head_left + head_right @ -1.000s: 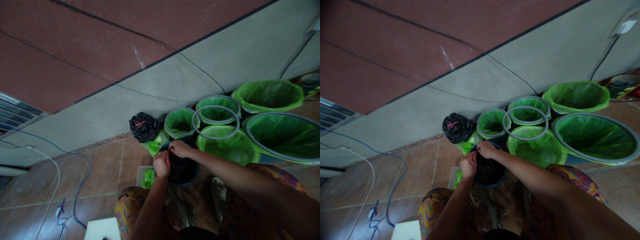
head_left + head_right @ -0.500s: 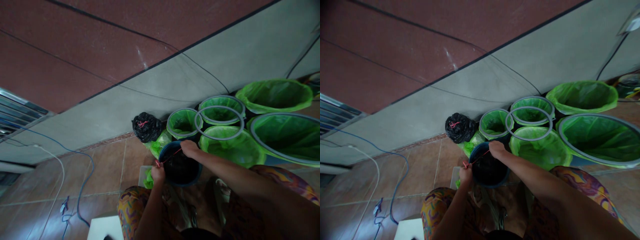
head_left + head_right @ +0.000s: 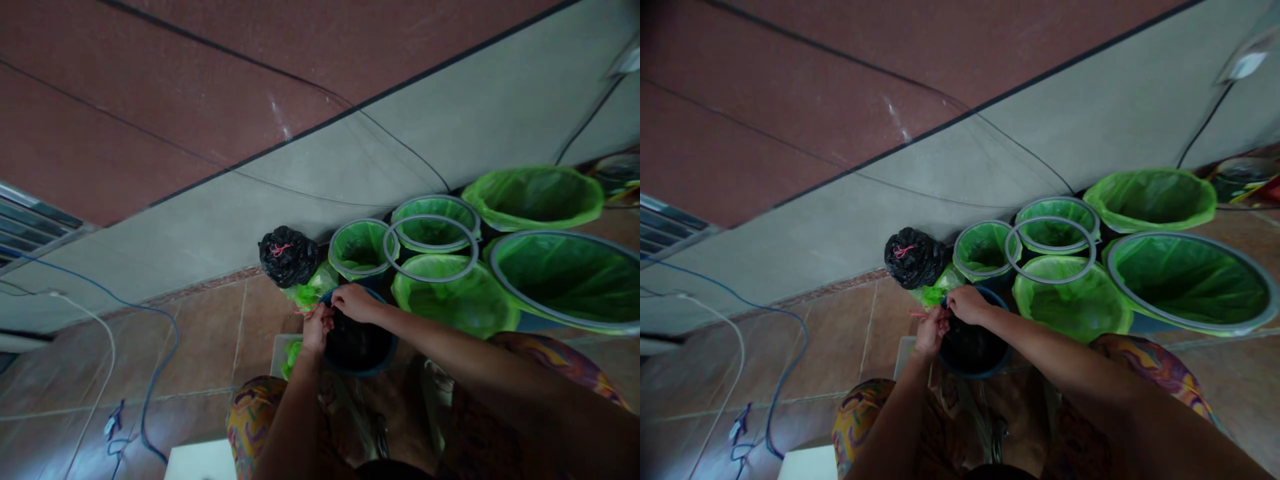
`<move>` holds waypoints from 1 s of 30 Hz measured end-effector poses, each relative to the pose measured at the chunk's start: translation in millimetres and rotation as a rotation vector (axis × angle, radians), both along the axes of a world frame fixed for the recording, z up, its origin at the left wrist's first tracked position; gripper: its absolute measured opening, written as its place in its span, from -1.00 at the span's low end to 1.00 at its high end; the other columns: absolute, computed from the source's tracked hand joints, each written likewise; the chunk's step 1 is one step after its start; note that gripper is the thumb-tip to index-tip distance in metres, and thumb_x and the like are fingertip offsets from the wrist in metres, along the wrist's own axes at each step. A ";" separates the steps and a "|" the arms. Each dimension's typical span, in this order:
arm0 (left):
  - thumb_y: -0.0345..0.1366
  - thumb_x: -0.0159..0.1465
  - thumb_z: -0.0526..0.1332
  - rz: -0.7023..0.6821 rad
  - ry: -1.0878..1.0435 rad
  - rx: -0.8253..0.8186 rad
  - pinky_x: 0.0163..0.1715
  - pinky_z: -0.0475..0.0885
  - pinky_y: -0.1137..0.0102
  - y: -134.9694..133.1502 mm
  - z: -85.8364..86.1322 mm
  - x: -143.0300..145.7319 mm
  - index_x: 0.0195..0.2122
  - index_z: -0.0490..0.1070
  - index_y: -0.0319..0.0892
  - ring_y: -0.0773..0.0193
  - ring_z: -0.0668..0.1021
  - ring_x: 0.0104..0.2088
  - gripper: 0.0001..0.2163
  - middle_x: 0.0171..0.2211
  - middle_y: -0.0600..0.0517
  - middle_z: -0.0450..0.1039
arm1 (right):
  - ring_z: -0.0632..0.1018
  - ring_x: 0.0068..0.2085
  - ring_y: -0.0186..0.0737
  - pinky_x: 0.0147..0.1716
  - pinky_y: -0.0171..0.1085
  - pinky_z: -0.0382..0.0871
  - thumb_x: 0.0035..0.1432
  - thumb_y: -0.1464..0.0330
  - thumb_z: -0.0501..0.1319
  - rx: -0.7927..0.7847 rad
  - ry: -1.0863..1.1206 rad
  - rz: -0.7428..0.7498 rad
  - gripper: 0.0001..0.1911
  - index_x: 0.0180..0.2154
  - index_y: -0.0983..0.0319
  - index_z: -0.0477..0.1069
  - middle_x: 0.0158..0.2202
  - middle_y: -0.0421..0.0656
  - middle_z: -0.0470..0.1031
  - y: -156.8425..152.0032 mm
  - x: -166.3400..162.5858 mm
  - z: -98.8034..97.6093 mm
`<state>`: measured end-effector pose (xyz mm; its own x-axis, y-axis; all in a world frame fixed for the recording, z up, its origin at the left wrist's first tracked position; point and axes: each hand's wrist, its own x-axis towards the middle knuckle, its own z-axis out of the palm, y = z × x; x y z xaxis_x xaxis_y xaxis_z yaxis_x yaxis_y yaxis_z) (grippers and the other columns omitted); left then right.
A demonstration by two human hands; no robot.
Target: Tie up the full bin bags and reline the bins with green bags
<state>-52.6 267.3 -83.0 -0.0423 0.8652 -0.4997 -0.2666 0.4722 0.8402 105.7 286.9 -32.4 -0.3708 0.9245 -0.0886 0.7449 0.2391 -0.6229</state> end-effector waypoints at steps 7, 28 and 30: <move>-0.31 -0.07 0.36 -0.366 0.166 0.219 -0.47 0.26 0.50 -5.3 -2.9 0.7 -0.41 0.52 -0.22 0.43 0.37 -0.52 -0.82 -0.56 0.13 0.40 | 0.57 -0.22 -0.23 -0.18 -0.32 0.33 0.18 0.49 0.12 0.010 0.155 0.071 -0.75 -0.25 0.28 0.59 -0.25 -0.08 0.63 -3.8 -7.9 -1.4; -0.24 -0.03 0.38 -0.172 0.323 0.104 -0.58 0.28 0.50 -2.0 -5.3 6.3 -0.52 0.49 -0.25 0.44 0.41 -0.64 -0.82 -0.61 0.08 0.44 | 0.60 -0.15 -0.06 -0.23 -0.28 0.36 0.19 0.45 0.10 -0.071 -0.259 0.027 -0.72 -0.25 0.33 0.60 -0.23 0.05 0.63 -4.6 -0.3 -0.3; -0.25 -0.10 0.43 -0.093 0.193 -0.003 -0.54 0.32 0.50 -1.1 -5.7 3.8 -0.51 0.49 -0.26 0.43 0.45 -0.60 -0.78 -0.58 0.06 0.48 | 0.61 -0.15 -0.05 -0.21 -0.27 0.38 0.20 0.43 0.09 -0.071 -0.251 0.051 -0.69 -0.23 0.32 0.62 -0.21 0.06 0.63 -3.7 0.0 1.7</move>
<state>-48.8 266.2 -88.6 -0.0570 0.8683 -0.4928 -0.0561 0.4900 0.8699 105.7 283.2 -30.7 -0.3752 0.8934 -0.2472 0.8662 0.2429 -0.4367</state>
